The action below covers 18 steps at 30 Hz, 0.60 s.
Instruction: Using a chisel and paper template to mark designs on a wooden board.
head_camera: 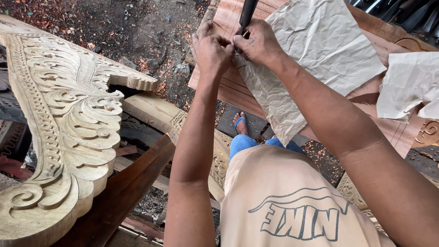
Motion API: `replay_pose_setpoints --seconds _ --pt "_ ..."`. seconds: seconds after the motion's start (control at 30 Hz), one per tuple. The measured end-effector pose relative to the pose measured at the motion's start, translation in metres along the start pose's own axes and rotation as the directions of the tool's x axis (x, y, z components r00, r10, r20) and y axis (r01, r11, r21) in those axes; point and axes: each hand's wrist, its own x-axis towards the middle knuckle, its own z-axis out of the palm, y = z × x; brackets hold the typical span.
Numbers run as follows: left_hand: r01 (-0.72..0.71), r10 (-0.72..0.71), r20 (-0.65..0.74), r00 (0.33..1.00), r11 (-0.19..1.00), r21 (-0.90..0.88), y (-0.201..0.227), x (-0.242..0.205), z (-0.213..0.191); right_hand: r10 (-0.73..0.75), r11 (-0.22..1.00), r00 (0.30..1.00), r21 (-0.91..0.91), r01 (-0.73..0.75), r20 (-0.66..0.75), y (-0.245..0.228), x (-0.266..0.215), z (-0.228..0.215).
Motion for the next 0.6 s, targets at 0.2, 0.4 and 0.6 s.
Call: replay_pose_setpoints --seconds 0.2,0.4,0.6 --pt "0.067 -0.066 0.033 0.997 0.997 -0.039 -0.001 0.003 0.001 0.074 0.997 0.996 0.027 -0.075 0.045 -0.012 -0.008 -0.004" --pt "0.063 -0.062 0.030 0.998 0.998 -0.025 -0.001 0.003 0.001 0.088 0.996 0.990 -0.022 -0.086 0.108 -0.008 -0.023 -0.013" --pt "0.021 -0.021 0.042 0.999 1.000 -0.003 0.002 -0.009 -0.001 0.101 0.995 0.989 0.005 -0.102 0.104 0.007 -0.024 -0.011"
